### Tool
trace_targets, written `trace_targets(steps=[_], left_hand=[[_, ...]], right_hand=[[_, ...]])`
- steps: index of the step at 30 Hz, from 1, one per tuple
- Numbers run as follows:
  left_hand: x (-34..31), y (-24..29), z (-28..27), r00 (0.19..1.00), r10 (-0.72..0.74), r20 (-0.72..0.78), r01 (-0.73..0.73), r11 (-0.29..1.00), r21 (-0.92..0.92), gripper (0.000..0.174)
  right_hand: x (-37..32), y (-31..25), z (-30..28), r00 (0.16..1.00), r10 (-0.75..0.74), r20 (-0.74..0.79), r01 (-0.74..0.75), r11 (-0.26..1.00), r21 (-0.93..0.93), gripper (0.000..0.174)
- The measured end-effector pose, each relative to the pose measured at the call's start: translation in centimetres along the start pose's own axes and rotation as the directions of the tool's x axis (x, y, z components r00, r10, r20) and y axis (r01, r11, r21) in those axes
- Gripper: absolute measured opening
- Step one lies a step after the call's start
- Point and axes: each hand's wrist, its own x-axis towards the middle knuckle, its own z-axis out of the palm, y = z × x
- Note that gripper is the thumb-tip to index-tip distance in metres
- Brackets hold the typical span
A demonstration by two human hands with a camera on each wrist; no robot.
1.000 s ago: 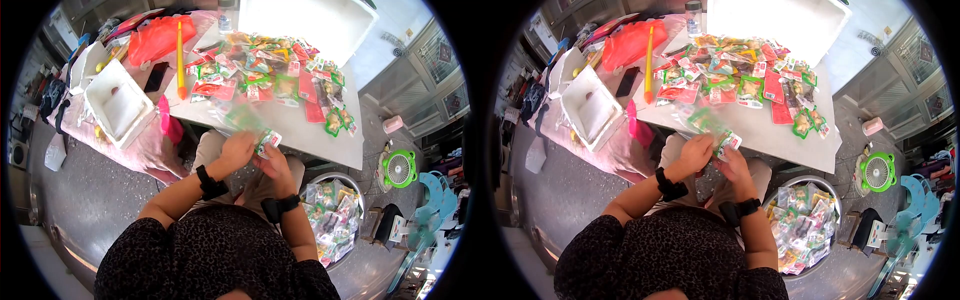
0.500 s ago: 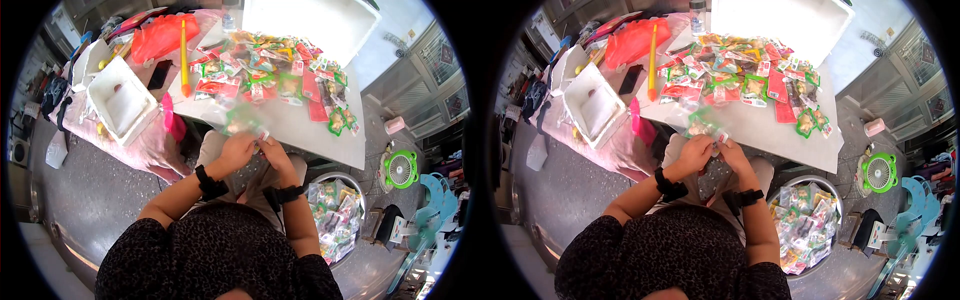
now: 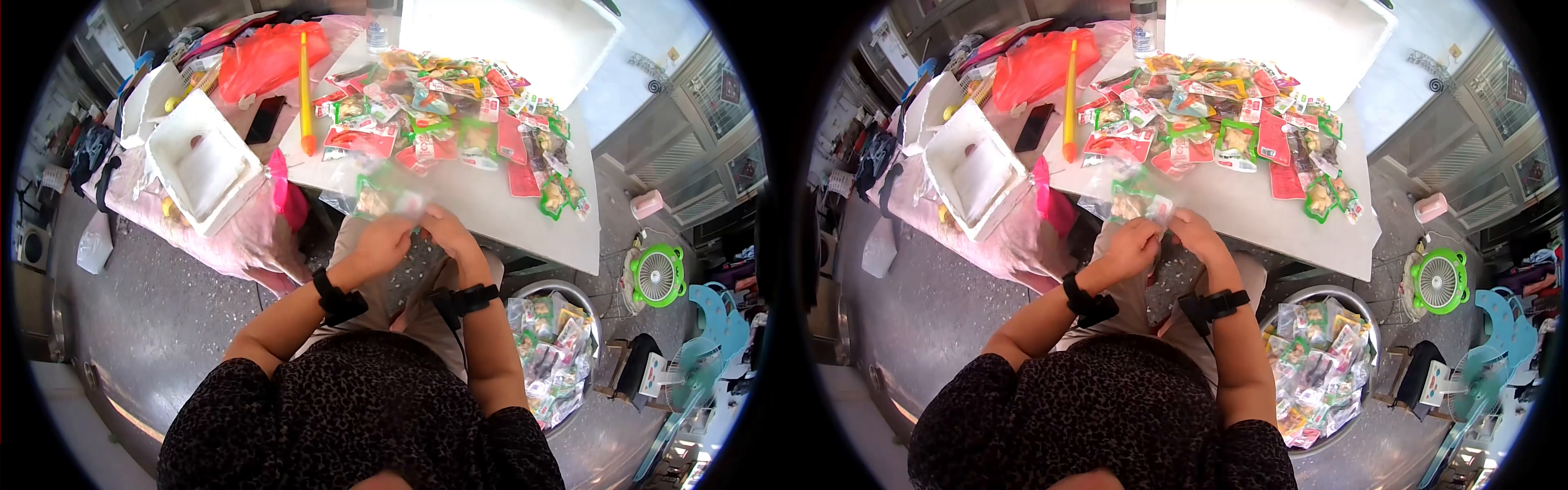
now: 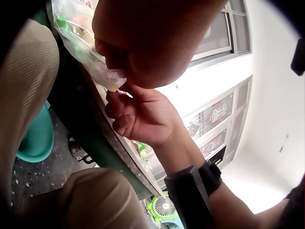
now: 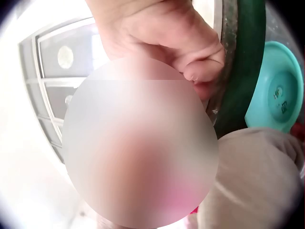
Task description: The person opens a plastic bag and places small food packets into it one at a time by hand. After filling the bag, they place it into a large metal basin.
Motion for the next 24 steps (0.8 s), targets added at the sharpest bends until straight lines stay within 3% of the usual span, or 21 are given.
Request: trace_targets(steps=[1,4,7,10,13,14,16,19,22,23,24], left_hand=[[-0.1,0.0,0.0,1.000,0.007,-0.001,-0.007,1.000,-0.006,0.012],[0.2,-0.2,-0.3,1.000,0.030,0.000,-0.030,0.999,-0.013,0.012],[0.2,-0.2,-0.6,0.999,0.039,0.027,-0.039,0.999,-0.002,0.012],[0.5,0.2,-1.5,0.998,0.041,0.046,-0.041,0.999,0.016,0.012],[0.6,0.3,-1.5,0.998,0.056,0.026,-0.057,0.998,0.029,0.012],[0.5,0.3,-1.5,0.998,0.061,0.023,-0.062,0.997,0.035,0.012],[0.7,0.6,-1.7,0.998,0.056,0.014,-0.057,0.998,0.017,0.012],[2.1,1.5,-3.1,1.000,0.006,0.014,-0.004,0.994,-0.106,0.009],[4.0,2.4,-4.8,0.994,-0.081,0.074,0.100,0.947,-0.304,0.007],[4.6,2.8,-5.5,0.988,-0.116,0.103,0.145,0.927,-0.345,0.006],[5.0,3.1,-5.9,0.980,-0.149,0.132,0.190,0.903,-0.385,0.006]], right_hand=[[-0.5,-0.7,-0.2,0.990,0.093,0.102,-0.106,0.987,0.120,0.013],[0.5,1.2,1.3,0.981,0.040,0.192,-0.043,0.999,0.009,0.010],[0.0,0.7,1.7,0.972,0.132,0.194,-0.172,0.963,0.208,0.010],[-0.4,0.5,1.8,0.989,0.114,0.098,-0.147,0.871,0.469,0.013],[0.1,1.6,2.1,0.999,0.024,-0.024,-0.019,0.977,0.211,0.012],[0.4,2.1,2.3,0.984,-0.127,-0.127,0.130,0.991,0.014,0.012],[0.9,2.9,2.7,0.860,-0.458,-0.226,0.344,0.847,-0.405,0.013],[-0.9,-2.4,1.5,0.960,-0.091,-0.264,0.094,0.996,-0.002,0.010],[-1.4,-5.5,-0.1,0.769,-0.558,-0.311,0.386,0.794,-0.470,0.009],[-1.8,-6.7,-0.2,0.720,-0.631,-0.288,0.396,0.714,-0.577,0.008],[-1.9,-7.1,-0.4,0.725,-0.631,-0.277,0.389,0.707,-0.591,0.008]])
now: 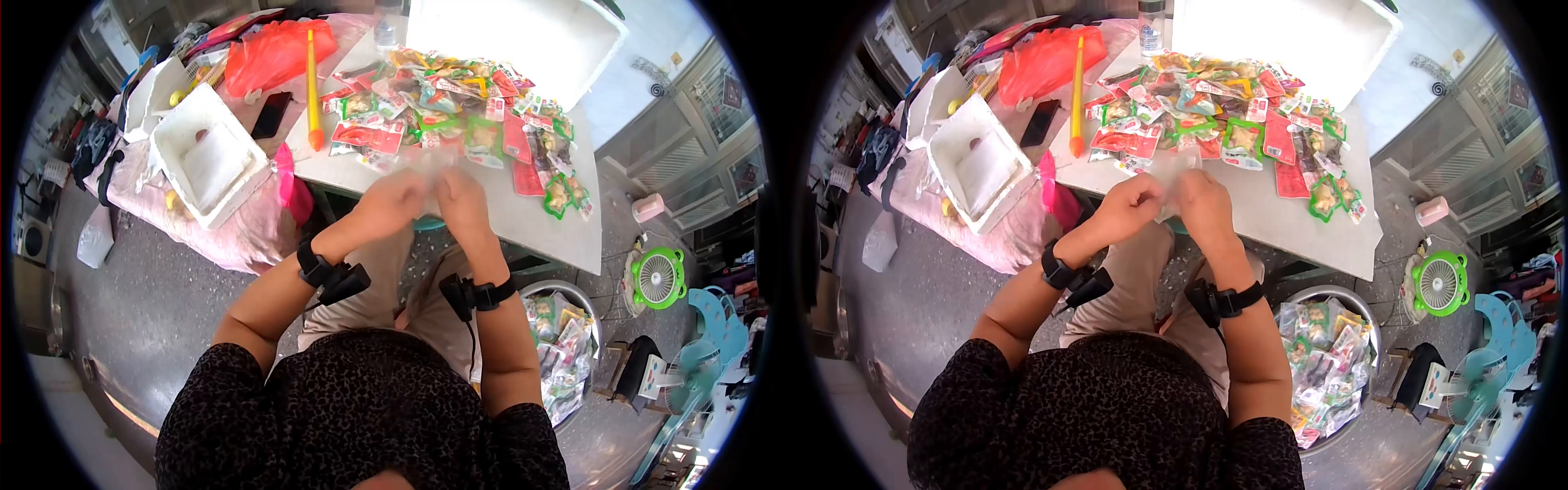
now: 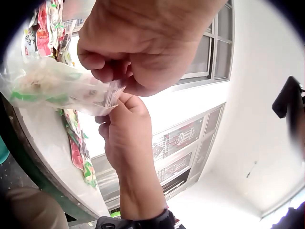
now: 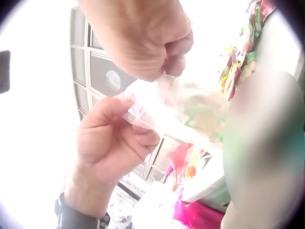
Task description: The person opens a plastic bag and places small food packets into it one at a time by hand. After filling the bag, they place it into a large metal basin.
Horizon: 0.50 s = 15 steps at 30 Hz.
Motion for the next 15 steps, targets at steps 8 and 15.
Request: trace_targets(steps=[8,15], left_hand=[[-0.7,-0.7,1.0,0.994,-0.101,0.031,0.101,0.995,-0.013,0.009],[-2.4,-0.4,2.3,0.950,0.283,-0.131,-0.187,0.854,0.486,0.030]], right_hand=[[-0.1,0.9,-0.3,0.883,0.412,0.225,-0.469,0.787,0.400,0.015],[0.3,2.0,-0.4,0.913,0.321,0.252,-0.394,0.853,0.341,0.018]])
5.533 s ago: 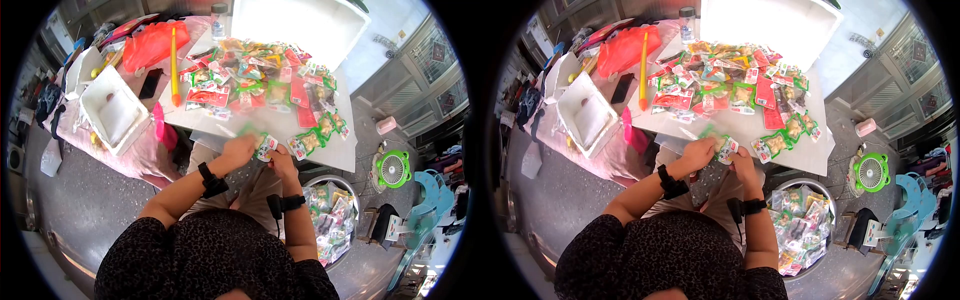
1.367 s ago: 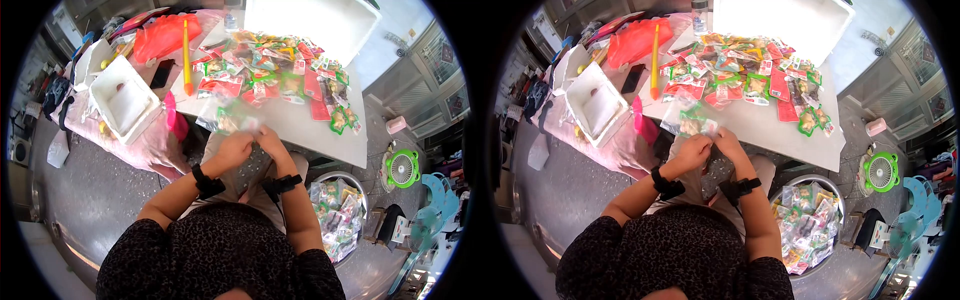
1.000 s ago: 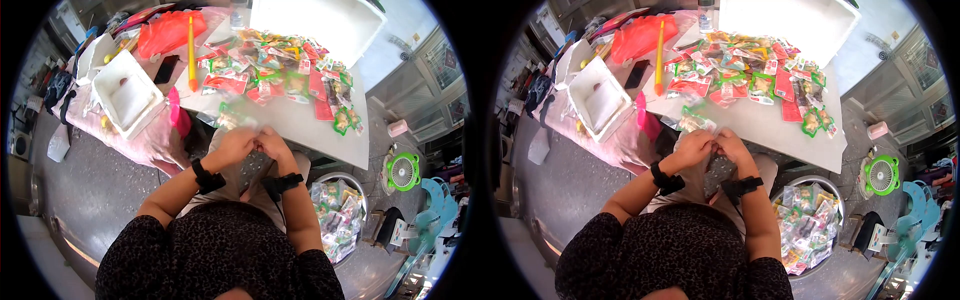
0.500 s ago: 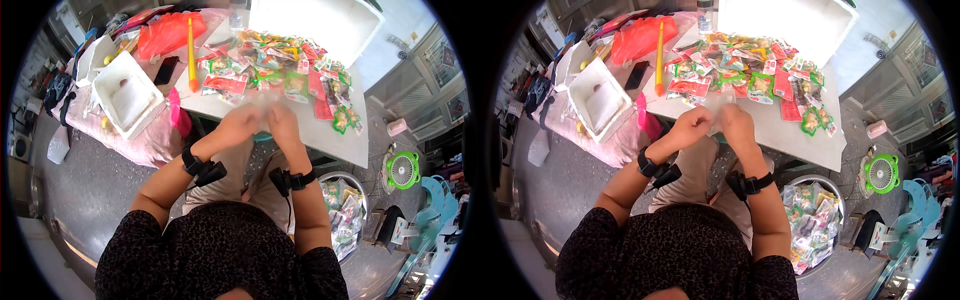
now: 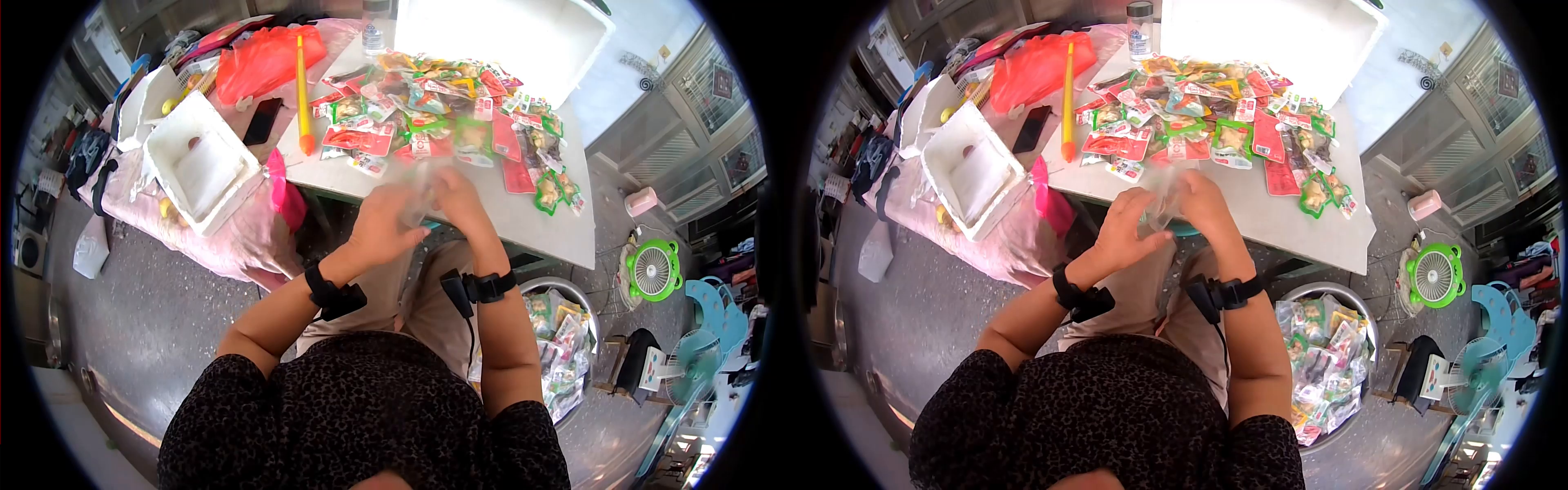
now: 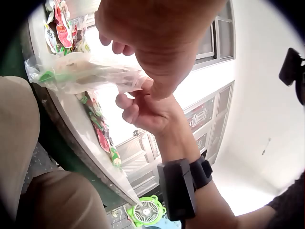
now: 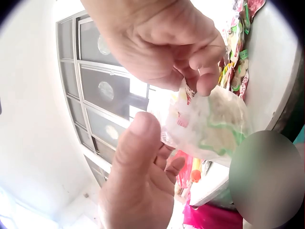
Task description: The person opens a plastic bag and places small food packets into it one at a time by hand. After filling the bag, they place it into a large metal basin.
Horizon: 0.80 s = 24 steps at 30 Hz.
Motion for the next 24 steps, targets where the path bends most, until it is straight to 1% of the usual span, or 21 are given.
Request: trace_targets(steps=[2,4,5,7,8,10,11,13,14,17,18,20,21,22,23,24], left_hand=[[-0.3,0.3,0.2,0.995,0.059,-0.075,-0.050,0.992,0.114,0.035],[-0.6,-0.1,1.1,0.994,0.032,-0.103,-0.017,0.988,0.151,0.038],[-0.7,-0.6,1.3,0.996,0.045,-0.080,-0.036,0.993,0.115,0.037],[-0.4,-2.2,1.7,0.996,0.078,-0.037,-0.077,0.996,0.038,0.035],[-0.3,-2.8,1.8,0.995,0.090,-0.042,-0.090,0.996,-0.004,0.037],[0.5,-3.7,1.4,0.992,0.117,-0.052,-0.121,0.989,-0.087,0.040],[1.2,-4.0,1.0,0.998,0.063,-0.013,-0.065,0.984,-0.166,0.038],[3.0,-4.1,-0.6,0.996,-0.035,0.078,0.058,0.949,-0.310,0.035],[3.9,-3.7,-2.1,0.977,-0.069,0.200,0.135,0.931,-0.339,0.030],[5.6,-2.9,-5.1,0.902,-0.172,0.395,0.347,0.834,-0.429,0.026],[6.2,-2.8,-6.0,0.903,-0.105,0.417,0.302,0.845,-0.442,0.022],[6.1,-2.4,-6.3,0.903,-0.152,0.403,0.373,0.742,-0.557,0.017],[6.0,-2.2,-6.4,0.900,-0.175,0.399,0.403,0.682,-0.610,0.015],[5.8,-2.2,-6.7,0.863,-0.174,0.475,0.466,0.640,-0.611,0.015],[5.6,-2.1,-6.6,0.863,-0.188,0.468,0.465,0.656,-0.594,0.016],[5.3,-2.0,-6.5,0.864,-0.202,0.462,0.465,0.672,-0.576,0.017]], right_hand=[[0.4,0.2,-0.1,0.998,-0.062,0.002,0.062,0.995,-0.073,0.019],[0.3,-0.5,-0.3,0.999,0.027,0.032,-0.026,0.999,-0.033,0.020],[0.2,-1.0,-0.4,0.996,0.072,0.048,-0.071,0.997,-0.014,0.020],[0.5,-0.9,-0.6,0.995,0.066,0.070,-0.065,0.998,-0.025,0.021],[0.7,-1.0,-0.7,0.995,0.063,0.079,-0.061,0.998,-0.030,0.021],[0.7,-2.3,-1.4,0.992,0.012,0.123,-0.015,1.000,0.026,0.022],[0.6,-3.2,-1.8,0.989,-0.015,0.144,0.007,0.998,0.056,0.022],[0.4,-4.0,-2.5,0.992,-0.116,0.043,0.117,0.993,-0.007,0.024],[0.2,-4.4,-3.0,0.986,-0.170,-0.003,0.169,0.985,-0.041,0.025],[-0.8,-5.8,-4.5,0.963,-0.267,-0.047,0.247,0.935,-0.255,0.029],[-1.1,-5.5,-4.8,0.960,-0.280,-0.019,0.270,0.937,-0.221,0.029],[-1.6,-4.4,-5.1,0.950,-0.309,0.035,0.311,0.938,-0.152,0.028],[-1.7,-4.0,-5.2,0.961,-0.271,0.056,0.276,0.953,-0.124,0.026],[-1.8,-3.5,-5.2,0.969,-0.234,0.079,0.241,0.966,-0.097,0.024],[-1.9,-3.3,-5.2,0.975,-0.196,0.104,0.204,0.977,-0.070,0.022],[-2.0,-3.3,-5.3,0.974,-0.210,0.082,0.217,0.972,-0.086,0.019]])
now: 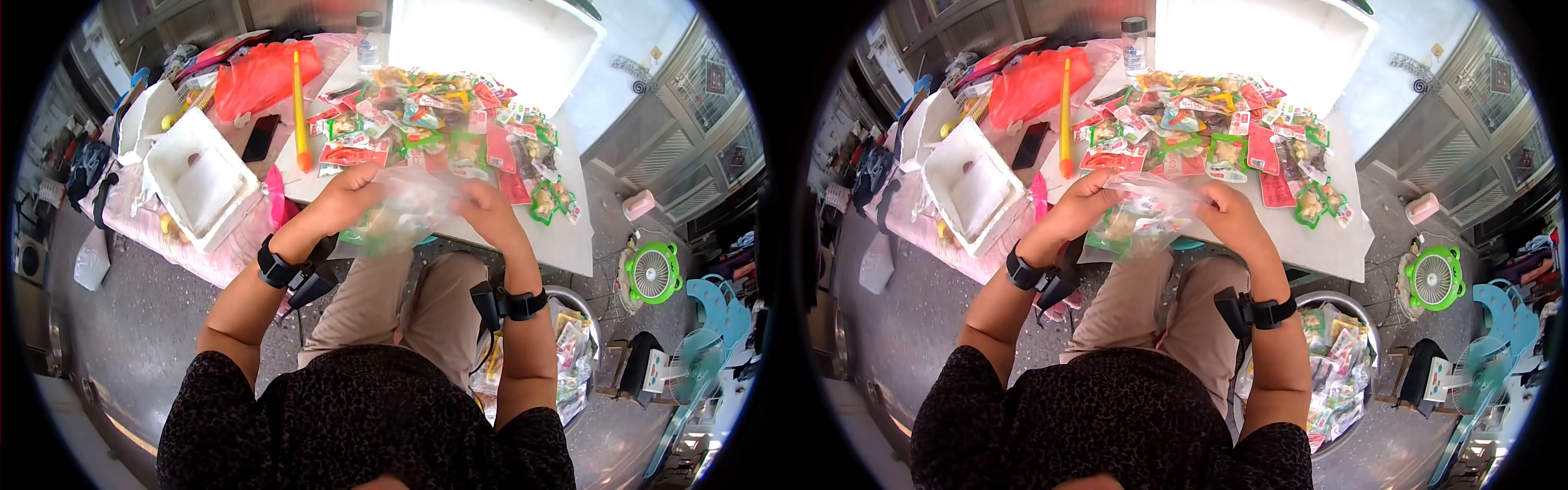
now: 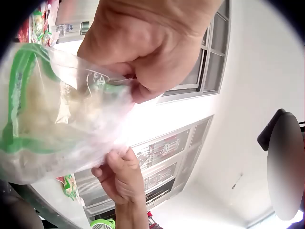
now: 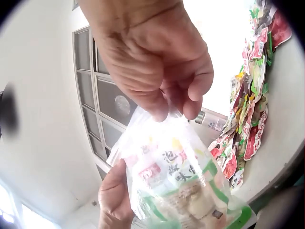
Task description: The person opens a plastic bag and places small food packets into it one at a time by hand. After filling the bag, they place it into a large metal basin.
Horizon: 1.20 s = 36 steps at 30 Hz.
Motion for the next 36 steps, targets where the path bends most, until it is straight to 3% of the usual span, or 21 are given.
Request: trace_targets(steps=[4,7,10,16,18,20,23,26,29,34,36], left_hand=[[-0.4,0.1,0.9,0.994,0.090,-0.069,-0.098,0.987,-0.127,0.021],[-0.9,0.7,1.6,0.980,0.163,-0.113,-0.165,0.986,-0.010,0.025],[-0.8,0.6,2.2,0.976,0.190,-0.103,-0.195,0.980,-0.040,0.026],[-1.9,-0.3,3.4,0.992,0.124,-0.006,-0.123,0.982,-0.141,0.025],[-2.8,-0.2,4.3,0.993,0.104,0.047,-0.096,0.983,-0.154,0.026],[-3.4,0.4,5.4,0.987,0.104,0.125,-0.094,0.992,-0.079,0.028],[-3.9,1.0,6.6,0.966,0.056,0.253,-0.072,0.996,0.055,0.027],[-4.2,-0.2,7.3,0.955,0.096,0.280,-0.117,0.991,0.059,0.025],[-4.1,-1.4,7.2,0.966,0.033,0.257,-0.041,0.999,0.026,0.023],[-3.5,-7.2,5.4,0.970,-0.132,0.204,0.129,0.991,0.026,0.020],[-3.7,-10.4,4.4,0.967,-0.190,0.169,0.184,0.981,0.053,0.019]], right_hand=[[-0.7,-1.8,-0.9,0.998,-0.018,-0.052,0.019,1.000,0.011,0.013],[-1.7,-2.4,-1.7,0.998,-0.013,-0.069,0.018,0.997,0.069,0.012],[-2.5,-2.7,-2.2,0.995,-0.036,-0.091,0.042,0.997,0.063,0.011],[-6.0,-5.6,-4.0,0.999,0.025,-0.044,-0.029,0.994,-0.101,0.012],[-7.5,-5.8,-4.3,0.989,0.144,0.032,-0.140,0.986,-0.091,0.015],[-8.7,-4.8,-3.4,0.992,-0.103,0.075,0.121,0.945,-0.305,0.019],[-10.2,-4.8,-0.8,0.988,-0.091,0.125,0.119,0.964,-0.236,0.020],[-11.0,-4.3,0.5,0.990,-0.021,0.142,0.060,0.959,-0.278,0.017],[-12.6,-3.7,-0.7,0.995,0.032,0.100,-0.012,0.981,-0.194,0.014],[-17.8,-1.9,-6.3,0.988,0.111,-0.105,-0.142,0.918,-0.369,0.011],[-21.0,-1.4,-8.5,0.916,0.261,-0.304,-0.346,0.898,-0.273,0.010]])
